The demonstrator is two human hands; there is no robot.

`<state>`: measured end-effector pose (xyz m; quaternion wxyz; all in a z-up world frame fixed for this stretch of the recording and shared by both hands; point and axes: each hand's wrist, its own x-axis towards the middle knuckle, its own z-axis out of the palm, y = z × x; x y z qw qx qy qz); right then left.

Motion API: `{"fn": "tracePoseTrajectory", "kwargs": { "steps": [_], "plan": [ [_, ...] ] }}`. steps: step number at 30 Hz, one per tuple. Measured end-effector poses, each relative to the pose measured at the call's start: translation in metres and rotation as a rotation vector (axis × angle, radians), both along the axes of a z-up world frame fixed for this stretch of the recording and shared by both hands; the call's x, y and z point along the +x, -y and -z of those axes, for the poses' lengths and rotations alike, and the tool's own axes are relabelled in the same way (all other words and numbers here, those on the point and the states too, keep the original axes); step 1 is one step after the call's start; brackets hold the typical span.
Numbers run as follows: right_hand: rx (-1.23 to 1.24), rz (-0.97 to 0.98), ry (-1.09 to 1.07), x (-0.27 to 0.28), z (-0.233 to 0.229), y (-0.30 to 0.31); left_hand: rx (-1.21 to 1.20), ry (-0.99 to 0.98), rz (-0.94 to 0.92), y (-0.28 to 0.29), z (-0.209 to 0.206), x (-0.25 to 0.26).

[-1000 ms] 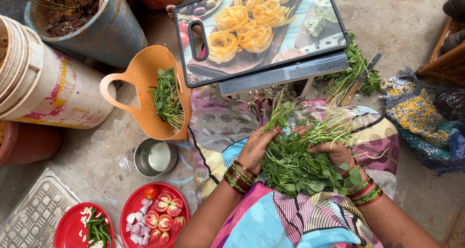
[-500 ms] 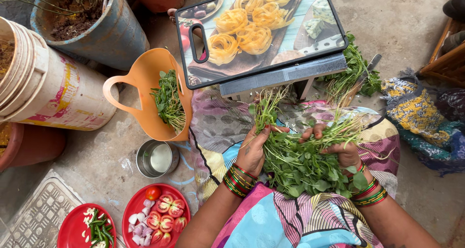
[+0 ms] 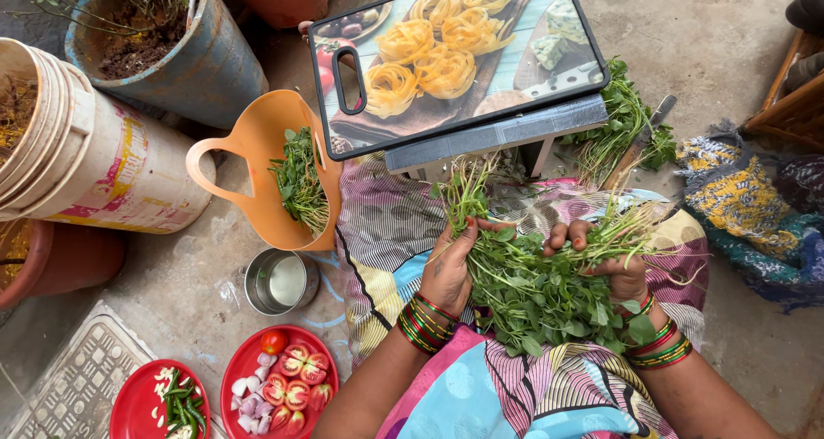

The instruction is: The person trims the roots off a bunch of green leafy herbs using a knife and then picks through the bundle by hand to separate the leaves and stems from the roots.

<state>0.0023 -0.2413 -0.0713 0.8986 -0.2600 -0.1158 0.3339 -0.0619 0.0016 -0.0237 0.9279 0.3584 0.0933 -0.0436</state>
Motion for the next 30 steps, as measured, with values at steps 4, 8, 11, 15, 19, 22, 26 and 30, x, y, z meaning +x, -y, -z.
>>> {"fn": "tracePoseTrajectory", "kwargs": {
  "steps": [4,8,11,15,19,22,26,30],
  "plan": [
    [0.014,0.014,0.002,0.0,0.009,0.007,-0.042,-0.033,-0.023,0.0,-0.005,0.0],
    [0.047,0.026,0.036,0.004,0.019,0.019,-0.026,-0.028,-0.049,-0.005,-0.007,-0.001],
    [0.056,0.07,0.052,0.004,0.024,0.031,-0.025,0.002,-0.076,-0.009,-0.007,-0.002],
    [0.096,0.091,0.032,0.007,0.027,0.048,-0.037,0.028,-0.069,-0.013,-0.009,-0.004],
    [0.103,0.122,0.015,0.006,0.027,0.061,-0.047,0.047,-0.067,-0.009,-0.018,-0.008],
    [0.116,0.132,0.003,0.007,0.025,0.068,-0.025,0.061,-0.072,-0.007,-0.028,-0.011],
    [0.147,0.15,-0.001,0.01,0.03,0.076,-0.001,0.087,-0.097,-0.009,-0.044,-0.014],
    [0.169,0.215,0.001,0.013,0.04,0.091,0.082,0.143,-0.189,-0.021,-0.059,-0.015]
  ]
}}
